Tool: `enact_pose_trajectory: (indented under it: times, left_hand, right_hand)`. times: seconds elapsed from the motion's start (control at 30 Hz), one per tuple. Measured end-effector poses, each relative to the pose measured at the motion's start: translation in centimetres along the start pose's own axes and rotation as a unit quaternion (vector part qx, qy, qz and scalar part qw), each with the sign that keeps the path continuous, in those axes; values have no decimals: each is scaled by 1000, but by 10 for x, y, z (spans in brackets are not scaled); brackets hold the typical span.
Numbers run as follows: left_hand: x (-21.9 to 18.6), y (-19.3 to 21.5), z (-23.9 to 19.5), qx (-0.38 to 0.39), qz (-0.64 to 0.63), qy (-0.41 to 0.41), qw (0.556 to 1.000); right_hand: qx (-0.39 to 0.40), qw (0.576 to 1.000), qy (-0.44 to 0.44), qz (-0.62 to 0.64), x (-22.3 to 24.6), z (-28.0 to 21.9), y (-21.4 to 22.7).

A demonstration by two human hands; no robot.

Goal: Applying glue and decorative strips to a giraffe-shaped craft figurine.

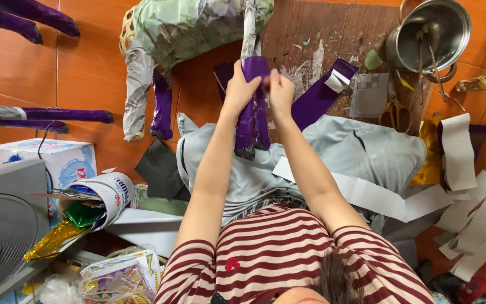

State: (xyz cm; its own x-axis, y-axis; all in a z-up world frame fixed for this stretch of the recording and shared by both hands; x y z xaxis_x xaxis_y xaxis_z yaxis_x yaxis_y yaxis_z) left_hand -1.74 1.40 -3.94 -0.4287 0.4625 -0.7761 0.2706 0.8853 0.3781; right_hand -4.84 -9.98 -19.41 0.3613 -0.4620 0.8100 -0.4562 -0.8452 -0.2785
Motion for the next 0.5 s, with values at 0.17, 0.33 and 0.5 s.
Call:
enact_pose_trajectory:
  times: [0.17,0.33,0.5]
  left_hand:
    - [71,-12,44,6,27,-125,992]
    - [37,15,20,153,-94,-325,928]
    - [15,27,2,138,63,-194,969]
  right_hand:
    - [129,962,119,-209,35,50,-52]
    - [232,948,-181,122,39,64,-57]
    - [271,894,-202,296,50,45,-73]
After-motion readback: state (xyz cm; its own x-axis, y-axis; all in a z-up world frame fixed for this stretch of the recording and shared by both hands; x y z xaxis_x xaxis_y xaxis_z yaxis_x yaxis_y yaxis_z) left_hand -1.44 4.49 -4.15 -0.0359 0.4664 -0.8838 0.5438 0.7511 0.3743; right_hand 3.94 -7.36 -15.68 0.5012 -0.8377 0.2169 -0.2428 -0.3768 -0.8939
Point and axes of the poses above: each hand's wrist, its own z-axis towards the middle knuckle, its own y-axis out of the back of the hand, x = y × z, the point moved 1 cm from there along z, towards the middle knuckle, and after that the axes turned 1 degree about -y, right-handed, at the moved point
